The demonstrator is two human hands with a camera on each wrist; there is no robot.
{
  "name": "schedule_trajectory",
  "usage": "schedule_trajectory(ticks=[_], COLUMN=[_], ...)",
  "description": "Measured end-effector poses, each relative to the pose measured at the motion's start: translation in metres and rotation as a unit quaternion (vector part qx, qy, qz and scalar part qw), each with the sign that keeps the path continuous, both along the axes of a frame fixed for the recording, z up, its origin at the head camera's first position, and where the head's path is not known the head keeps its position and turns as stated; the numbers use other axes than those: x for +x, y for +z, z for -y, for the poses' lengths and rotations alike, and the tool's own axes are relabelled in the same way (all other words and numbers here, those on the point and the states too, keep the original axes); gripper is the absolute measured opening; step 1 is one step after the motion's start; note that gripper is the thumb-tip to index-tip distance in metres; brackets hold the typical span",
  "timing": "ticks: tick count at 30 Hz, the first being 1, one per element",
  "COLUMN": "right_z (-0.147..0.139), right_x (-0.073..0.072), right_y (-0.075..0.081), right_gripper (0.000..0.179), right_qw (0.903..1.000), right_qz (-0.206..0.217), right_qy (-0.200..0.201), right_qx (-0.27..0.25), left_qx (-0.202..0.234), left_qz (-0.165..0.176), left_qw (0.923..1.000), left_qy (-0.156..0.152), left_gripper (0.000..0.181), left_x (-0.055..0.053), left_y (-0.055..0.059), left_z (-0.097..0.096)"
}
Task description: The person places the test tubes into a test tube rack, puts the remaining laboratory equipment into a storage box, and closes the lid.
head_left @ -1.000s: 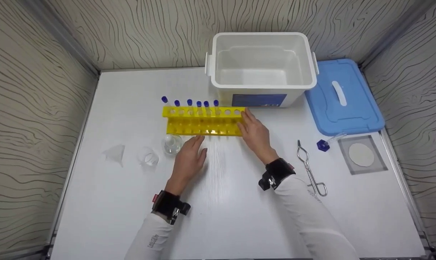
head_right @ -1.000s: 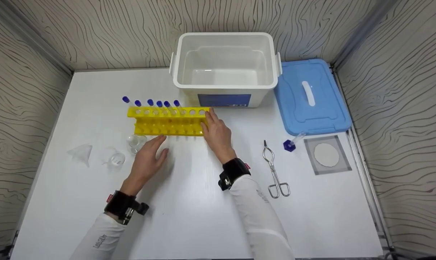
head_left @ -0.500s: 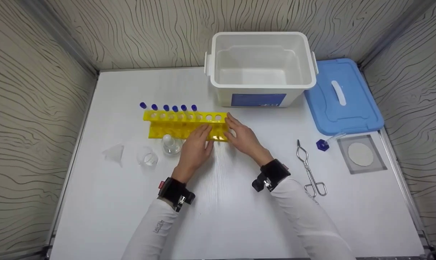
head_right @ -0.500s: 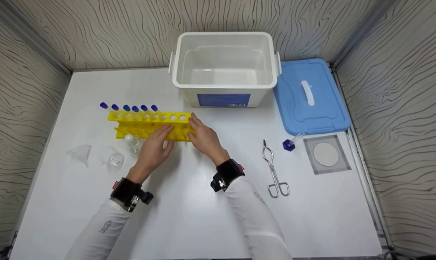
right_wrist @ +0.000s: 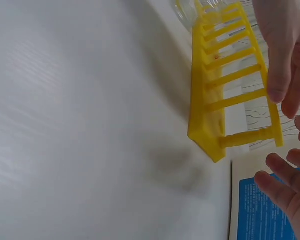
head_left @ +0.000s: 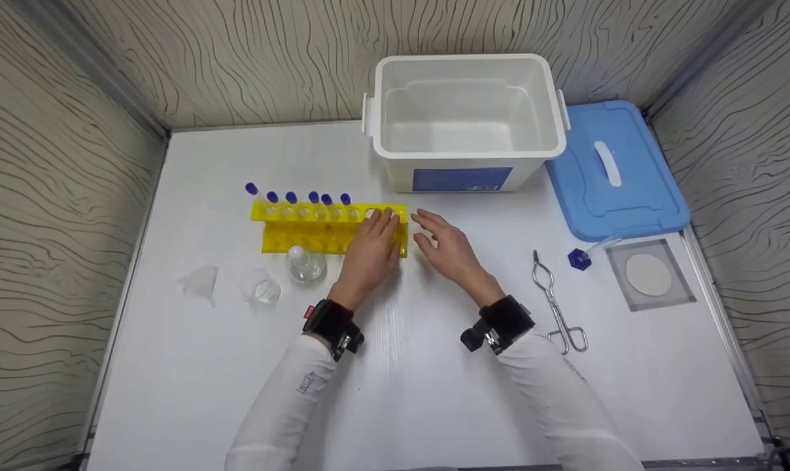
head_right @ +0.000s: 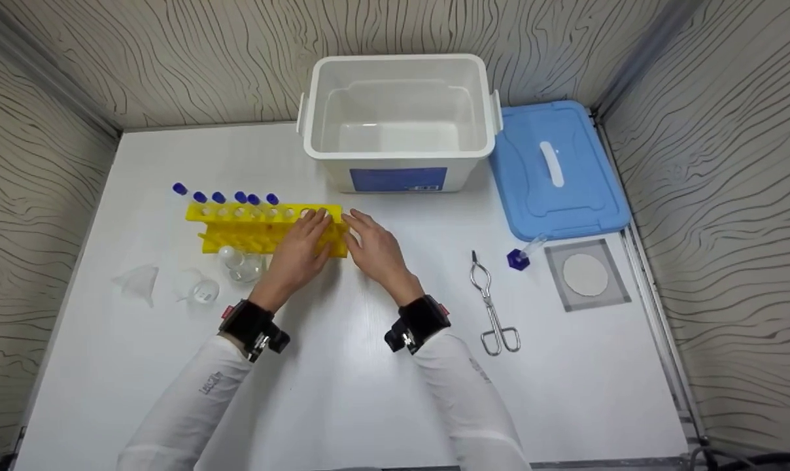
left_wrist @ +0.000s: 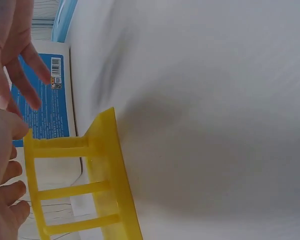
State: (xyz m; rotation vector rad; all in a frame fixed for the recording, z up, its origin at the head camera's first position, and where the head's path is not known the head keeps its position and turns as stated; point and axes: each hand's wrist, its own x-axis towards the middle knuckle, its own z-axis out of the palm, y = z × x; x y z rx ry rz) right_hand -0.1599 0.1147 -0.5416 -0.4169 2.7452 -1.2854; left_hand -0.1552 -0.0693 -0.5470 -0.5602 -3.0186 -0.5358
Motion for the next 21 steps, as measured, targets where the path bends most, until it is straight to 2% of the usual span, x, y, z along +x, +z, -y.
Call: schedule_trajectory(ticks=[9, 16, 21], right_z=[-0.028, -0.048, -0.063], right_x=[0.007, 0.007, 0.001], right_y=[0.023, 0.046, 0.062], right_gripper=[0.037, 0.034, 0.033], right_qw=[0.9980, 0.9904, 0.9830], right_qz=[-0.045, -0.122, -0.168], right_qy=[-0.032, -0.055, -0.074], right_qx=[-0.029, -0.032, -0.012], left_qx=[-0.029, -0.032, -0.030], left_qz=[0.025, 0.043, 0.067], left_qw=[0.9992, 0.9985, 0.9972], left_qy=[0.008, -0.003, 0.010], left_gripper=[0.055, 0.052, 0.052], left_x=[-0.002, -0.008, -0.011], left_y=[-0.002, 0.004, 0.008], left_z=[-0.010, -0.011, -0.009])
